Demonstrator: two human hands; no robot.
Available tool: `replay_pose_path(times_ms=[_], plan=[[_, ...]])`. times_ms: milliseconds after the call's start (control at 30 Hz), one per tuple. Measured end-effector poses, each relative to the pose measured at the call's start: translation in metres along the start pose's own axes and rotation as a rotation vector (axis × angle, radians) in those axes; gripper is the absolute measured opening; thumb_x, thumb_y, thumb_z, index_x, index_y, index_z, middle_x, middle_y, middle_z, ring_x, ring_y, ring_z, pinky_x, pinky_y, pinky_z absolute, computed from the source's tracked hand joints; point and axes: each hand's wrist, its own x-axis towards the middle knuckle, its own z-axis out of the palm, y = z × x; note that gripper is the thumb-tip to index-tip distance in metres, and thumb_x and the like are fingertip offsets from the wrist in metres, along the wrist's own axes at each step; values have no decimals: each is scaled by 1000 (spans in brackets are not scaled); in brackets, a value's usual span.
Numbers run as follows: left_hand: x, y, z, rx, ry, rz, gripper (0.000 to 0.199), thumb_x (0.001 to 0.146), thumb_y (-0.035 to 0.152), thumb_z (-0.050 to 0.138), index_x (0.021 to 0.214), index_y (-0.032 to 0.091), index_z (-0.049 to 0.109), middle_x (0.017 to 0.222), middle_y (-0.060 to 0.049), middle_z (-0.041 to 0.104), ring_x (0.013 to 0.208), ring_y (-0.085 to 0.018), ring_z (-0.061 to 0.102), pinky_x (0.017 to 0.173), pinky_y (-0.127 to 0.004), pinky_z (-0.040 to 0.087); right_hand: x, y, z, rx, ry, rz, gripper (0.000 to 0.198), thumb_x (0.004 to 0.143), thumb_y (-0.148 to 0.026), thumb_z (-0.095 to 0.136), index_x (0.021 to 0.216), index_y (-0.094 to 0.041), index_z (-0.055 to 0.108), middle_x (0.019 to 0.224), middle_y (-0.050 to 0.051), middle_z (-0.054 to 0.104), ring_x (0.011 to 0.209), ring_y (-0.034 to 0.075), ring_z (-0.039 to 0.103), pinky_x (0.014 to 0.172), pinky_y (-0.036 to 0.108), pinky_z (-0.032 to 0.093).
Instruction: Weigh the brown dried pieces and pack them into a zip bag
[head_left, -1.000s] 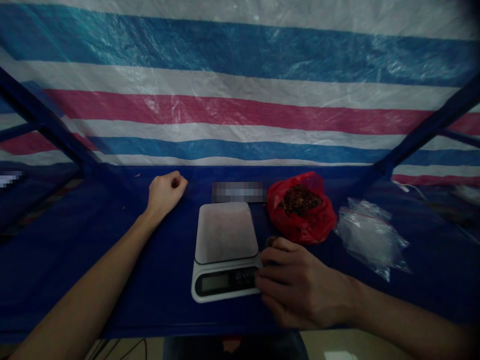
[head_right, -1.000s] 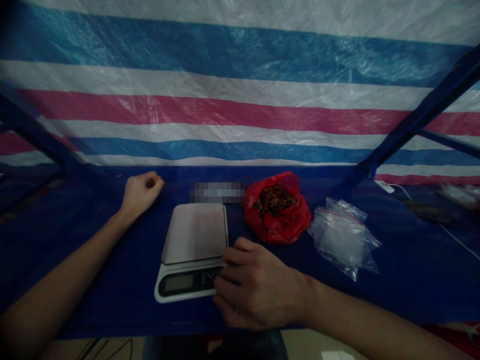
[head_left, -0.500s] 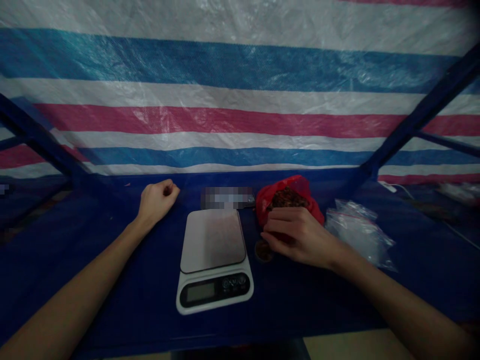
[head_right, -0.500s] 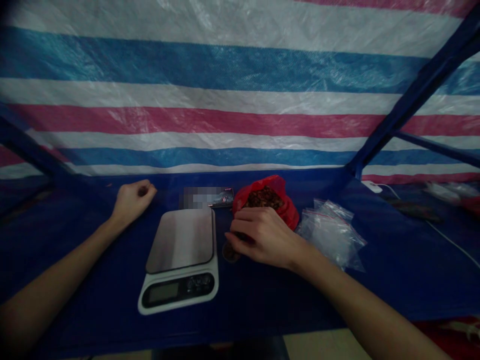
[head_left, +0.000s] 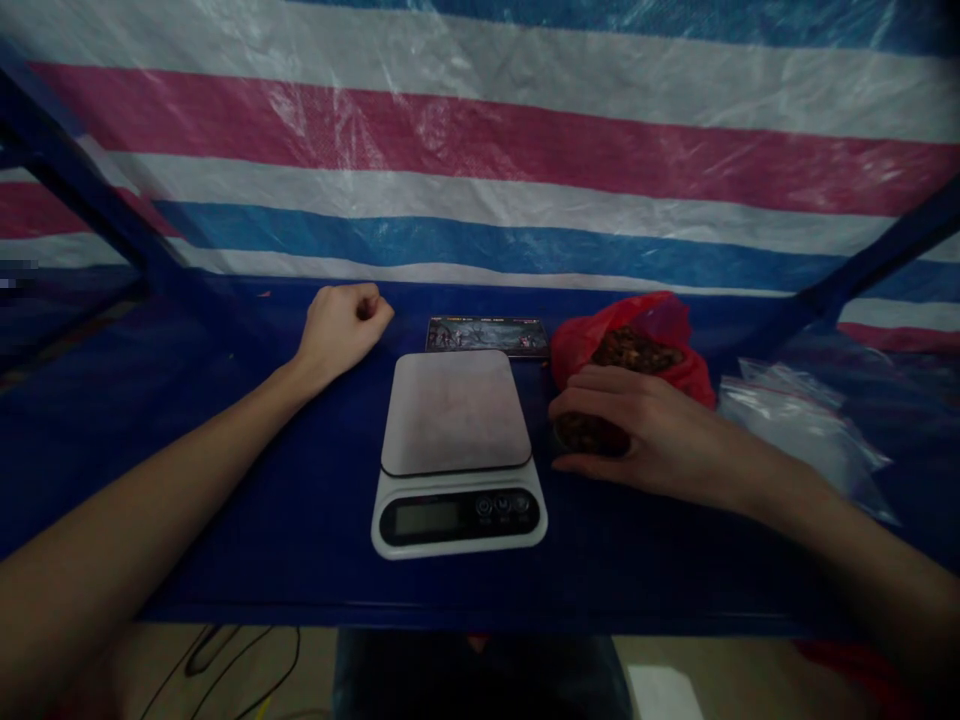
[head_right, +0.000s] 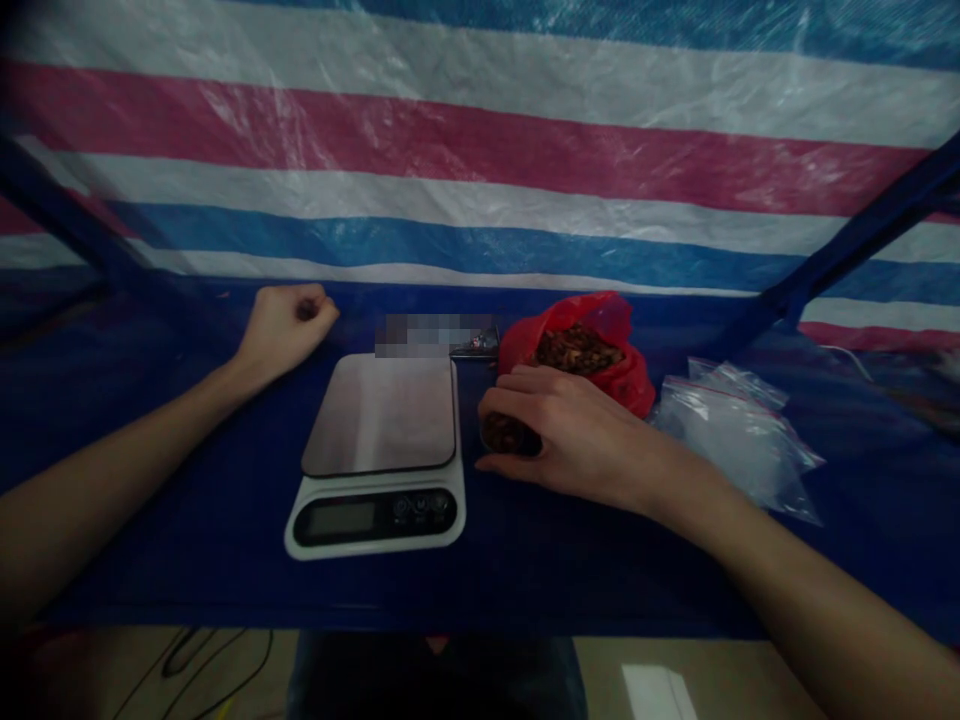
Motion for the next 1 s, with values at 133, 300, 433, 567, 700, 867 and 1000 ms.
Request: replay_pose_path(times_ms=[133,300,433,567,700,867,1000], plan=[[-2,2,0,-48,10,-9,28,83,26,55,57,22,45,54,2,47,53,-14,46,59,-32,30,5,-5,6,-34,63,-60,26,93,-37,82,109,-19,74,96,6,71,92,25,65,85,38,50],[-3,6,0,-63,-7,-8,28,83,24,55,57,22,46,53,2,46,54,-13,44,60,-32,30,6,-4,9,-44,83,-79,34,92,-45,83,113,-20,75,98,7,70,94,25,63,88,40,48],[-3,6,2,-70,3,-1,28,83,23,56,57,22,46,54,2,46,55,-13,43,60,-32,30,4,-10,5,0,233,-160,30,97,-44,77,111,-18,73,102,8,71,98,25,62,90,41,45],[-2,5,5,-81,9,6,30,84,24,56,56,22,45,54,2,46,54,-12,43,60,-33,29,2,-31,9,99,294,-380,15,107,-23,58,103,-14,70,98,8,76,103,24,63,94,41,44],[-2,5,6,-74,15,-1,30,84,25,56,56,22,44,54,2,47,55,-12,44,61,-33,30,0,-47,21,60,141,-525,19,108,-21,54,100,-12,70,110,10,79,114,26,63,102,42,41],[-2,5,7,-59,8,4,28,83,24,56,57,21,46,55,2,49,55,-12,45,61,-33,30,-2,-50,28,-12,173,-557,18,107,-23,56,101,-15,71,121,7,80,117,26,63,106,42,38],[-2,5,8,-48,-6,7,27,83,24,56,58,21,48,56,1,51,56,-13,46,62,-33,30,-2,-54,28,7,119,-503,20,108,-22,53,101,-16,70,128,8,78,113,24,64,103,42,40]])
